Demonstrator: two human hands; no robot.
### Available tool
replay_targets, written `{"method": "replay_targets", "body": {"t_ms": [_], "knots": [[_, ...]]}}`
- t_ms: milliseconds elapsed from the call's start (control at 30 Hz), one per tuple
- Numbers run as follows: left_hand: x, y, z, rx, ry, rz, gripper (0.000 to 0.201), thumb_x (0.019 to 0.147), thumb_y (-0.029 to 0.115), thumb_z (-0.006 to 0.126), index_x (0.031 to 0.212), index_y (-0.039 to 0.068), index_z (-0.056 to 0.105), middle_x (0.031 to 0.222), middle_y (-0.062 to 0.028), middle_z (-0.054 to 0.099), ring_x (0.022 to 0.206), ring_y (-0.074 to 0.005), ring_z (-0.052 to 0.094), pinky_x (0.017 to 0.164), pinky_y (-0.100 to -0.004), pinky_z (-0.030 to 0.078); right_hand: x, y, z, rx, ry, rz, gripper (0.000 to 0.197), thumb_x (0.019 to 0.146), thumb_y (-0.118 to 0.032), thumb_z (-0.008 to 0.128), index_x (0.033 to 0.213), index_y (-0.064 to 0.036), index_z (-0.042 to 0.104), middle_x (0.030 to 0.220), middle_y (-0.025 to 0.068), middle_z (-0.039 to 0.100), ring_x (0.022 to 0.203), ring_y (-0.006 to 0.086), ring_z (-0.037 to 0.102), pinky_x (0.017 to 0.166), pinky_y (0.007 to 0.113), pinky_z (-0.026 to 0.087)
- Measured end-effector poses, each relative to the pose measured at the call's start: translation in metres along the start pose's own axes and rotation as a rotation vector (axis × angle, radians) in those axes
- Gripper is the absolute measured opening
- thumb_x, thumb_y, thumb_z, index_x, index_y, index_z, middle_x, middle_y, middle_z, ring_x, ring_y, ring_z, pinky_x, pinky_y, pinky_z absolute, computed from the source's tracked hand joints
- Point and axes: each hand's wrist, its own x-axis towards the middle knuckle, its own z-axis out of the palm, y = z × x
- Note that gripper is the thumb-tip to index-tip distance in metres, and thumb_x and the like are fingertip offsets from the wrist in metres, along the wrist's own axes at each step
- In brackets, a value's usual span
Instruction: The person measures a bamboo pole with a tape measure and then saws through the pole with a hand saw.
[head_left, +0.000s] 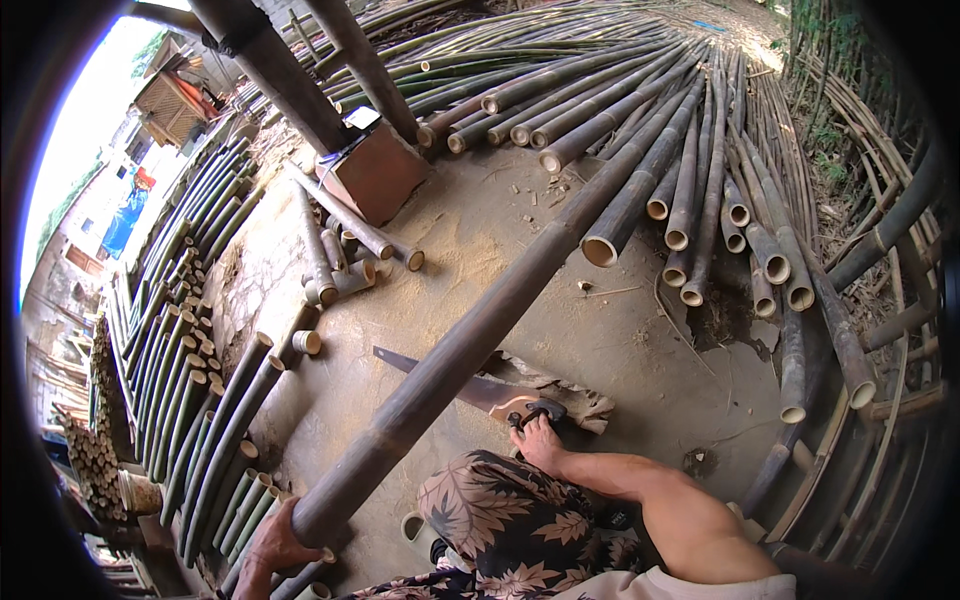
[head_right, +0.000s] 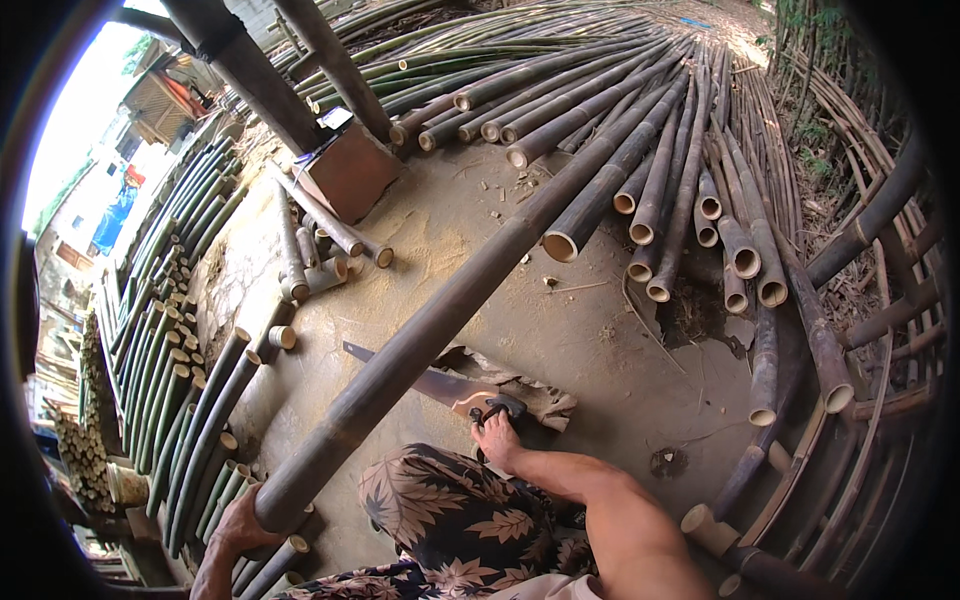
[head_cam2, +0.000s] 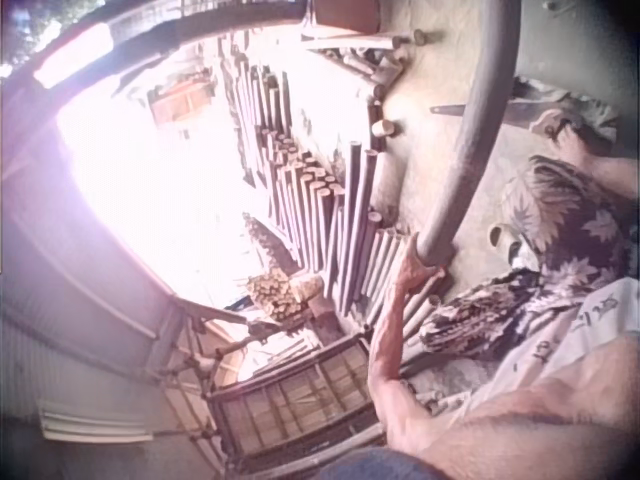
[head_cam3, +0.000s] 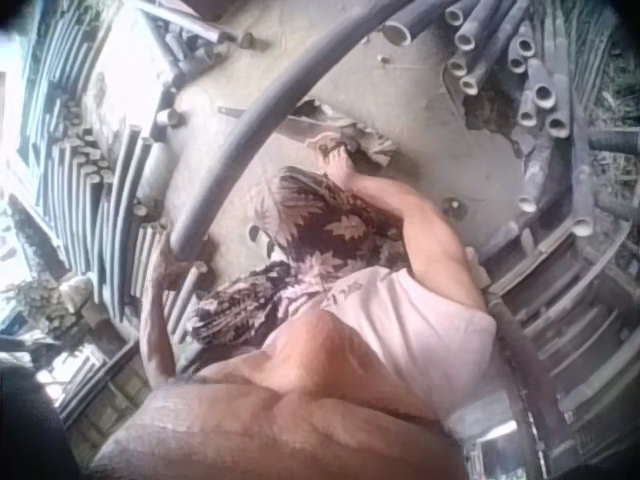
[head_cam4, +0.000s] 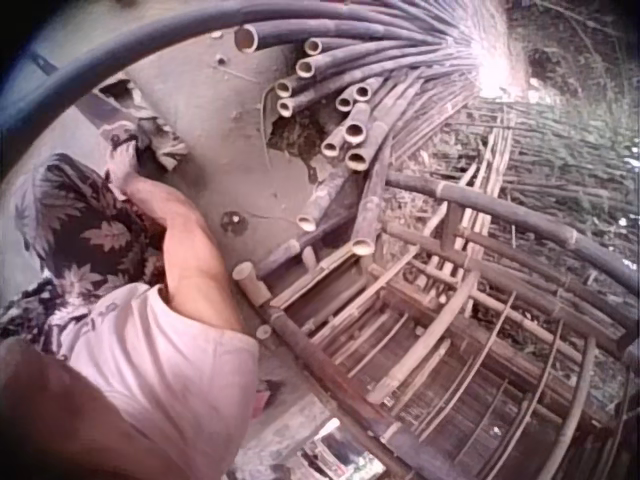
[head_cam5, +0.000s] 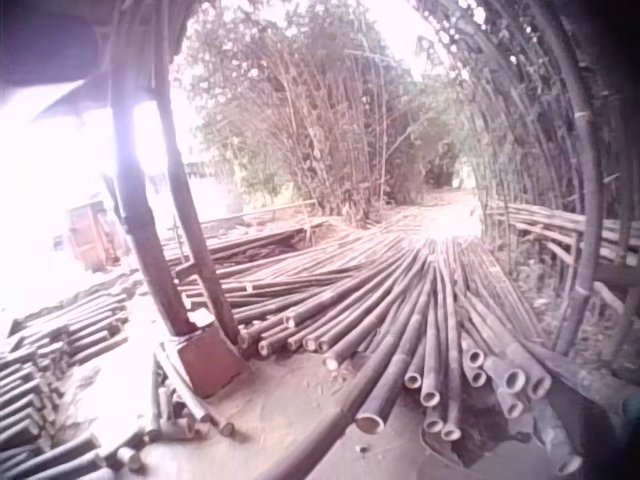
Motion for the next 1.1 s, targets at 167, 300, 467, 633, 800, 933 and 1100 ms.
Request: {"method": "replay_targets", "body": {"t_ms": [167, 300, 467, 633, 800, 933, 1100], "knots": [[-0.072, -0.126, 0.023, 0.200, 0.380, -0.186, 0.098, 0.044, 0.025, 0.086, 0.131, 0.006, 0.045, 0.119, -0.0184, 0.059, 0.115, -0.0366, 0.055, 0.100, -0.0445, 0.044, -0.010, 0.039, 0.012, -0.007, 0.173, -0.217, 0.053, 0.094, -0.014, 0.045, 0.147, -0.0158, 0.040, 0.097, 0.0120, 0.064, 0.096, 0.0229, 0.060, 0.088, 0.042, 0.042], [-0.074, -0.156, 0.018, 0.328, 0.603, -0.292, 0.090, 0.047, 0.021, 0.086, 0.127, 0.007, 0.047, 0.117, -0.0162, 0.058, 0.115, -0.0369, 0.052, 0.100, -0.0442, 0.043, -0.027, 0.054, -0.029, 0.120, 0.547, -0.310, 0.054, 0.090, -0.011, 0.046, 0.144, -0.0134, 0.043, 0.077, 0.0087, 0.064, 0.072, 0.0222, 0.064, 0.065, 0.036, 0.049], [-0.082, -0.165, -0.004, 0.353, 0.264, -0.417, 0.101, 0.046, 0.034, 0.091, 0.131, 0.005, 0.045, 0.130, -0.0182, 0.051, 0.127, -0.0350, 0.046, 0.108, -0.0430, 0.038, -0.086, 0.060, -0.092, 0.416, 0.713, -0.256, 0.054, 0.084, -0.012, 0.054, 0.137, -0.0047, 0.052, 0.071, 0.0105, 0.067, 0.057, 0.0213, 0.066, 0.054, 0.036, 0.055], [-0.025, -0.070, -0.052, -0.011, 0.188, 0.071, 0.113, 0.060, 0.053, 0.086, 0.144, -0.002, 0.035, 0.145, -0.0271, 0.039, 0.136, -0.0378, 0.038, 0.114, -0.0434, 0.033, -0.209, 0.048, -0.174, 0.704, 0.591, 0.106, 0.060, 0.072, -0.015, 0.070, 0.131, -0.0072, 0.059, 0.079, 0.0152, 0.070, 0.065, 0.0269, 0.070, 0.061, 0.037, 0.057], [0.159, 0.073, -0.077, -0.023, 0.220, 0.502, 0.113, 0.071, 0.073, 0.070, 0.140, -0.010, 0.038, 0.138, -0.0308, 0.046, 0.132, -0.0371, 0.045, 0.112, -0.0413, 0.036, -0.312, 0.003, -0.244, 0.963, 0.509, 0.623, 0.056, 0.073, -0.009, 0.068, 0.127, 0.0014, 0.059, 0.089, 0.0209, 0.070, 0.074, 0.0288, 0.072, 0.068, 0.035, 0.055], [0.259, 0.156, -0.049, 0.035, 0.138, 0.537, 0.118, 0.064, 0.077, 0.072, 0.136, -0.012, 0.041, 0.133, -0.0335, 0.050, 0.126, -0.0405, 0.050, 0.109, -0.0392, 0.040, -0.306, -0.062, -0.293, 0.916, 0.577, 0.826, 0.054, 0.073, -0.008, 0.067, 0.124, 0.0093, 0.057, 0.101, 0.0240, 0.069, 0.093, 0.0298, 0.070, 0.085, 0.033, 0.052], [0.347, 0.199, 0.054, 0.122, 0.482, 0.234, 0.091, 0.070, 0.045, 0.081, 0.135, -0.005, 0.043, 0.129, -0.0238, 0.057, 0.119, -0.0333, 0.059, 0.098, -0.0544, 0.048, -0.268, -0.113, -0.334, 1.132, 0.694, 1.246, 0.055, 0.078, -0.012, 0.063, 0.128, 0.0094, 0.055, 0.103, 0.0155, 0.068, 0.087, 0.0197, 0.065, 0.081, 0.030, 0.051]]}}
